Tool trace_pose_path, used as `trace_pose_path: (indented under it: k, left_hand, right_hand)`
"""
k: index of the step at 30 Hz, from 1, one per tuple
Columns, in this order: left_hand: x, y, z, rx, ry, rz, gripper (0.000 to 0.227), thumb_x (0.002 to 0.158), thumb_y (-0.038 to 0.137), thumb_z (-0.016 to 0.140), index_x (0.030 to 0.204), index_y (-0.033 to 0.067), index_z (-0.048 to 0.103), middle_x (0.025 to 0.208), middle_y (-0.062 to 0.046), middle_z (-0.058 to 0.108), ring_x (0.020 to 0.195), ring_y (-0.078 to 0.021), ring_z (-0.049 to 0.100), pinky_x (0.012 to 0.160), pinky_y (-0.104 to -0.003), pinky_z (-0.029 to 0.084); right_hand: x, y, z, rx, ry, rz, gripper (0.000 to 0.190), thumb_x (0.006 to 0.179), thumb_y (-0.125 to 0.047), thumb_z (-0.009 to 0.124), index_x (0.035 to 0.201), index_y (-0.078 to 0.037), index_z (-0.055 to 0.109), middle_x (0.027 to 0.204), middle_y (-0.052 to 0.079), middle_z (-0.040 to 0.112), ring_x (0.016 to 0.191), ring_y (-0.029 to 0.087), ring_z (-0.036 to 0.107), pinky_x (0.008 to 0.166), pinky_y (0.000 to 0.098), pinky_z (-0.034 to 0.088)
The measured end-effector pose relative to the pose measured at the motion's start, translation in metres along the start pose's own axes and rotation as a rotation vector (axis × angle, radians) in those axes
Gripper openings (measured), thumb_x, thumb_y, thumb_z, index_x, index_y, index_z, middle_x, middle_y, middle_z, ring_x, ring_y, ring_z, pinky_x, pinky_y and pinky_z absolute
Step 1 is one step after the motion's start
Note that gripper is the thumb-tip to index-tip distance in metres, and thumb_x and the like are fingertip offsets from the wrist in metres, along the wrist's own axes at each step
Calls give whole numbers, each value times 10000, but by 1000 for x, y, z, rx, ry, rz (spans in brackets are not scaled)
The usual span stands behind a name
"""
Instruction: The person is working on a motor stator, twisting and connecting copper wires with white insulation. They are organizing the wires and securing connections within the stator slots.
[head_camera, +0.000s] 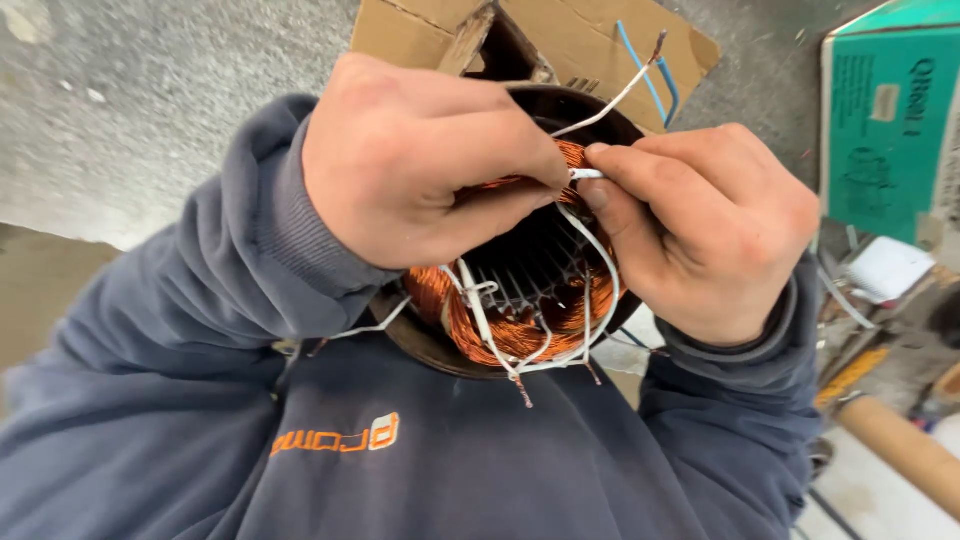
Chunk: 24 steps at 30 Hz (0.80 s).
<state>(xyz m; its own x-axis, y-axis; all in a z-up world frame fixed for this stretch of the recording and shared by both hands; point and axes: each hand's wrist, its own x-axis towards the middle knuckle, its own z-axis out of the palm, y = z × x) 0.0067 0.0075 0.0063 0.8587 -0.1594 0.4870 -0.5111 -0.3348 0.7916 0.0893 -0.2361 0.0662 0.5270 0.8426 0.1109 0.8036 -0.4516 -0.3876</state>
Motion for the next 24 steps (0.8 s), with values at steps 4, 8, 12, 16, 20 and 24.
trace_pose_path:
  k: [4, 8, 12, 16, 20, 24]
  left_hand:
    - [5, 0, -3, -4, -30, -4, 163, 910, 32, 823, 1040, 71, 730, 873, -67, 695, 745, -264, 687, 620, -361, 510]
    - [5, -2, -2, -99, -15, 1, 165, 978, -3, 786, 1107, 56, 703, 984, -70, 712, 878, -240, 729, 748, -325, 572]
    - [4, -1, -1, -136, -10, -63, 183, 977, -14, 799, 1117, 46, 698, 1013, -79, 717, 909, -256, 735, 739, -314, 581]
    - [8, 2, -1, -203, -63, -103, 172, 970, -48, 776, 1094, 31, 688, 992, -79, 718, 897, -229, 752, 764, -295, 597]
    - [15, 4, -1, -192, -105, -105, 196, 962, -43, 803, 1100, 36, 688, 1007, -90, 720, 884, -222, 750, 737, -290, 592]
    - [9, 11, 3, -217, -140, -276, 159, 977, -23, 805, 1080, 58, 715, 969, -64, 747, 828, -149, 760, 713, -240, 580]
  right_hand:
    - [11, -5, -5, -17, 34, -22, 149, 987, -51, 878, 1071, -38, 756, 975, 98, 698, 838, 246, 676, 723, 332, 548]
    - [19, -3, -8, -68, 0, -108, 227, 859, -16, 853, 1060, -48, 751, 980, 85, 692, 827, 249, 683, 682, 333, 534]
    - [25, -7, -10, -201, -7, -213, 317, 801, 48, 812, 1102, -41, 767, 995, 60, 695, 772, 216, 661, 652, 318, 530]
    - [39, -12, -16, -281, 21, -268, 359, 606, -40, 807, 962, -1, 783, 869, 68, 710, 657, 224, 640, 538, 325, 506]
    - [30, 1, -23, -113, 40, -266, 302, 713, -68, 829, 1005, -13, 779, 875, 79, 692, 690, 246, 650, 567, 351, 517]
    - [12, 26, -21, 201, -88, -47, 204, 866, -132, 808, 1030, -28, 747, 918, 120, 685, 795, 324, 670, 656, 408, 525]
